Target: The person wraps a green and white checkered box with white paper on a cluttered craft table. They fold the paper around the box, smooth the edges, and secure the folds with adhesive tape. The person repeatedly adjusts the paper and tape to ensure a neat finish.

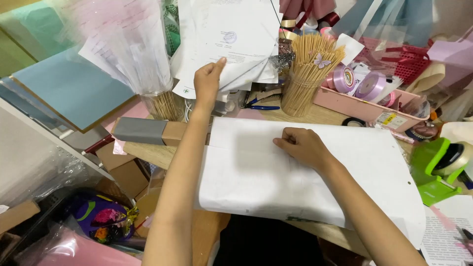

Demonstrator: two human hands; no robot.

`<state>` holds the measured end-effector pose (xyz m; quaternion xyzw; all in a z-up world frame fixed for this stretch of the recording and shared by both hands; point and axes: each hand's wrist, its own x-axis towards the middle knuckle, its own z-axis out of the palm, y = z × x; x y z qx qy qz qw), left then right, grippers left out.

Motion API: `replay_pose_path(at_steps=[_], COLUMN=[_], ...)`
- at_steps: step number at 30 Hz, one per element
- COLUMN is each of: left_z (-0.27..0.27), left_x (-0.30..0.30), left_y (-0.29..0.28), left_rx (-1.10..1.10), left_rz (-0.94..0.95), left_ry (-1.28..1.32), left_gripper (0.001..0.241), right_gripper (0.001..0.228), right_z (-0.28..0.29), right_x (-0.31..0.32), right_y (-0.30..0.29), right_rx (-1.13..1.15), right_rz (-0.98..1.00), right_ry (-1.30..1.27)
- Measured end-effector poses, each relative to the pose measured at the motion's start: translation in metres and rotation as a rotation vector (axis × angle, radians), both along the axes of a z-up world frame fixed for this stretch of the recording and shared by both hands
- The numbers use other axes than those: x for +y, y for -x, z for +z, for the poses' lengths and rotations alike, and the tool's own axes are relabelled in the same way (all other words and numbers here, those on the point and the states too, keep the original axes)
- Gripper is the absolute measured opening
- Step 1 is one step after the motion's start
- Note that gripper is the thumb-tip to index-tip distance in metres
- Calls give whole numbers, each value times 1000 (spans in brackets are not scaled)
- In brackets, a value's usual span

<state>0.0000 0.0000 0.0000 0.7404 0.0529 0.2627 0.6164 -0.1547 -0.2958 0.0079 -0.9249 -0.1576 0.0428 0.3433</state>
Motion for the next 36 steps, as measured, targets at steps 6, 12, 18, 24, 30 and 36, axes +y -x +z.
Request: replay_pose_path(at_steps=[6,12,18,24,30,36], left_z=[46,92,124,98,47,-18], left_x=[-18,-28,-36,-78,-102,-118], left_y=[50,82,144,248,311,343], left_rx=[-50,-183,-340,-224,104,167], left_rz=[120,131,-149,-255,-180,-255], left_ry=[619,985,1201,1183,1318,1466], left_gripper=[37,63,58,52,55,49], right_gripper=[29,29,48,70,90,83], right_z=[-6,-6,20,8,68,73], right_x=[-2,-2,7,-2,16,20], right_y=[-4,-6,13,1,60,96], right_rx=[-4,26,111,244,394,419], right_rz=[1,-7,-37,38,180,200], right_ry=[-5,-16,-47,-286,-251,-298])
